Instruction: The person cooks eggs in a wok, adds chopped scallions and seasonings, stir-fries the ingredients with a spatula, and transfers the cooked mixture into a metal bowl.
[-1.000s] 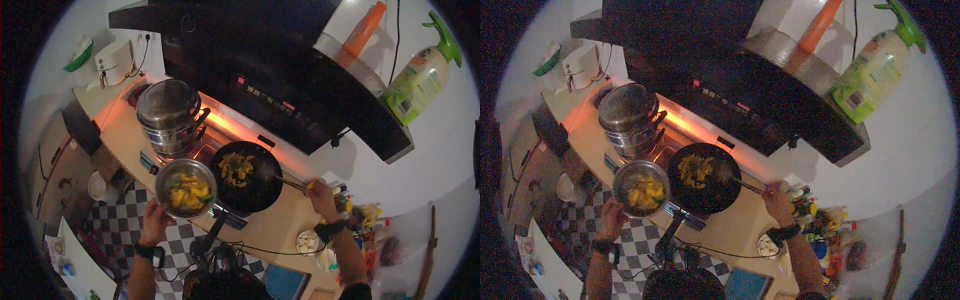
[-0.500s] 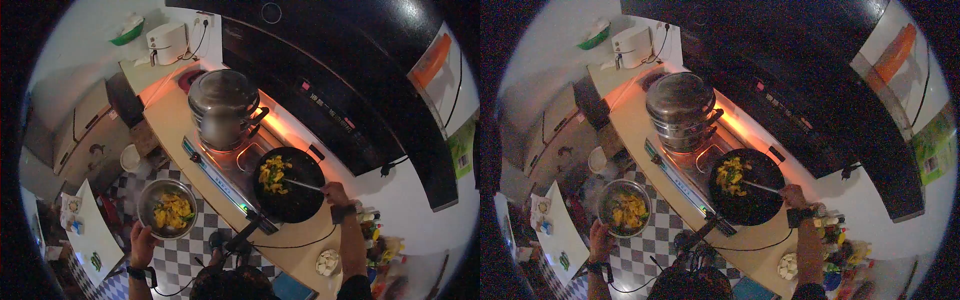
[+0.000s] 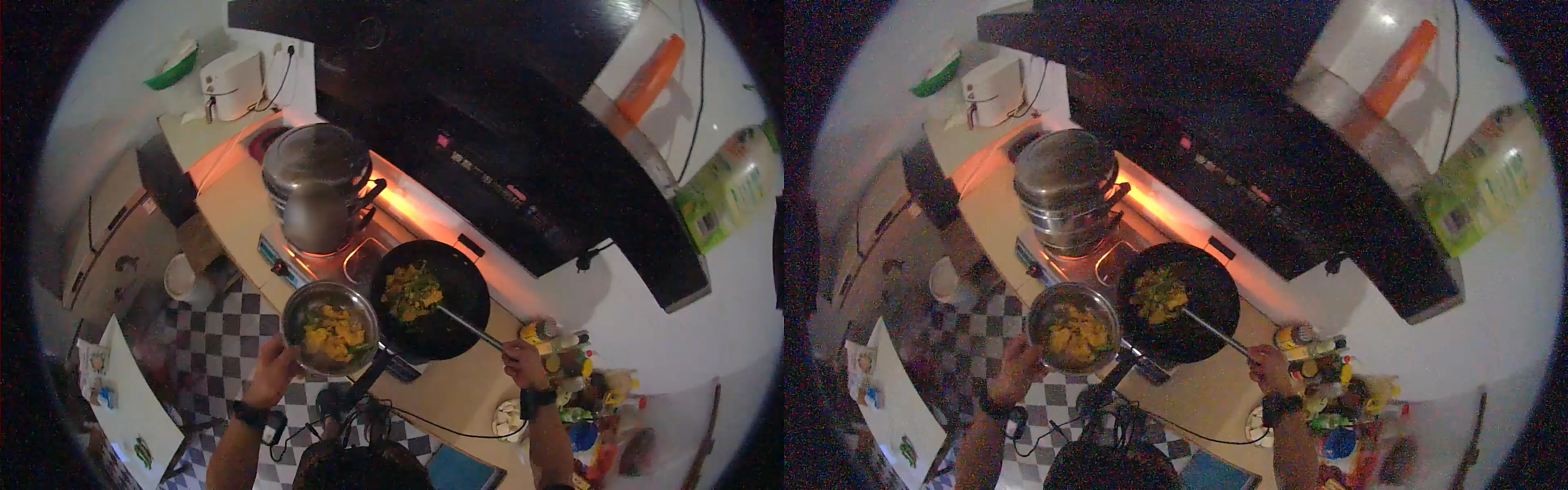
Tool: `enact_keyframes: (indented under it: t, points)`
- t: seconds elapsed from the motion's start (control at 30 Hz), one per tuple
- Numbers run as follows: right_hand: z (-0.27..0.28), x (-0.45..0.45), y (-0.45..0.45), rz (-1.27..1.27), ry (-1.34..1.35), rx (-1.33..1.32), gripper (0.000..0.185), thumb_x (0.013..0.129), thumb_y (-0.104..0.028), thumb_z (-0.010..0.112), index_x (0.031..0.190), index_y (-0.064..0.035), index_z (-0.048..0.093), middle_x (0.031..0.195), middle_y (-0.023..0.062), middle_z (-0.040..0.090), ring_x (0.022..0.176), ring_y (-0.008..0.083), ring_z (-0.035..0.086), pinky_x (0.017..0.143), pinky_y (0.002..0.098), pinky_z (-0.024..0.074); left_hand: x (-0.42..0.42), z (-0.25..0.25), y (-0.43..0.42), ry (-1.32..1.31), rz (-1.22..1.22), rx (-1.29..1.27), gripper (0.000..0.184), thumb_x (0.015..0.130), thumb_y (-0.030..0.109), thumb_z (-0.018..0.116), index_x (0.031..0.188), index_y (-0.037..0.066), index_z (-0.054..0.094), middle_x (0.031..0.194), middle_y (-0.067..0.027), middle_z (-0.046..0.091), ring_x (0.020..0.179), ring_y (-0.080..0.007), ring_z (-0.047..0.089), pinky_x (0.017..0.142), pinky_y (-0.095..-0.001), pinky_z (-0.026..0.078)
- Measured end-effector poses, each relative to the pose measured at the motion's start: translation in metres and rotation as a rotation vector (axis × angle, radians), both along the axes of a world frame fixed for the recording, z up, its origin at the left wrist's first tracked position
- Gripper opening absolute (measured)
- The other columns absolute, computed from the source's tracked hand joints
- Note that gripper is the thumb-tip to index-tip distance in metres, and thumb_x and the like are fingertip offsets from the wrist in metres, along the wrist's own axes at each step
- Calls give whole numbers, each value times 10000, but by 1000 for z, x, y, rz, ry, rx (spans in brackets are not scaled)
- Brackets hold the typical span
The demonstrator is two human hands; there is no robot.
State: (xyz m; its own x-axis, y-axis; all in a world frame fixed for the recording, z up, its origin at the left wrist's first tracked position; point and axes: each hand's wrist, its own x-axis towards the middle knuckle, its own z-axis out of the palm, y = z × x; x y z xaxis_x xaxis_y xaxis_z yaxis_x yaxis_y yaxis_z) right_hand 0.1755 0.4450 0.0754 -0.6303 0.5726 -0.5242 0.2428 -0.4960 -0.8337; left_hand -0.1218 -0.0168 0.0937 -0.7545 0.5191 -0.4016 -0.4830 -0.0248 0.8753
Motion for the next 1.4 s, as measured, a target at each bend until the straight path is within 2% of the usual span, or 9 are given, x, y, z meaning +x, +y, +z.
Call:
enact_keyframes:
  t: [0.17,0.43,0.53,0.67,0.73,0.83,0.93,1.13,1.4]
  points:
    - [108,10,-47,-136,65,119,109,898,-103,683,986,-65,631,729,1,569,498,82,460,399,224,354,5,-11,75,-24,-71,85,172,983,156,591,1116,48,573,936,-42,613,766,-146,629,669,-317,546]
    - [135,20,-124,165,-188,1591,192,913,-169,725,1008,-28,637,829,67,601,701,190,606,571,336,477,8,-11,141,-134,-175,284,93,988,104,563,1070,61,565,904,-52,631,750,-137,608,653,-316,526]
    - [141,28,-135,116,-228,1516,254,895,-201,735,1026,-6,637,842,165,629,763,310,641,675,448,504,11,-2,135,-122,-217,336,93,985,89,563,1074,61,567,906,-52,630,740,-143,601,653,-309,521]
    - [146,40,-121,-39,-274,1554,186,945,-205,685,993,-32,639,838,68,606,655,194,609,553,341,478,12,0,123,-98,-247,319,101,990,83,551,1086,55,570,898,-50,628,747,-149,608,653,-305,520]
    - [157,35,-110,-195,-135,806,166,945,-197,669,956,-39,619,775,45,582,515,148,538,424,300,425,16,5,117,-96,-116,342,119,985,78,557,1098,49,573,929,-59,638,761,-151,614,647,-306,513]
    - [142,32,-79,-154,-108,613,153,934,-172,669,920,-40,593,714,36,551,425,109,460,343,267,360,-2,-11,77,-63,-140,334,175,971,83,579,1144,51,576,983,-56,651,797,-146,622,650,-296,511]
    - [127,17,-52,13,-302,541,286,919,-288,690,1017,-31,611,713,42,551,479,125,537,364,283,425,-12,-13,22,320,-96,72,218,963,105,594,1178,67,586,1015,-37,658,802,-142,626,631,-281,501]
    - [87,-26,3,404,-692,658,218,882,-234,695,880,-42,591,681,33,527,441,115,442,369,287,354,-18,20,-80,54,240,51,246,981,145,569,1221,94,588,1059,-5,666,819,-102,625,613,-260,491]
    - [-19,-81,-10,273,-379,299,215,923,-211,679,818,-61,565,685,59,568,460,128,485,373,297,381,2,10,-181,85,394,-9,267,988,138,550,1249,85,558,1116,-23,663,927,-118,650,687,-280,545]
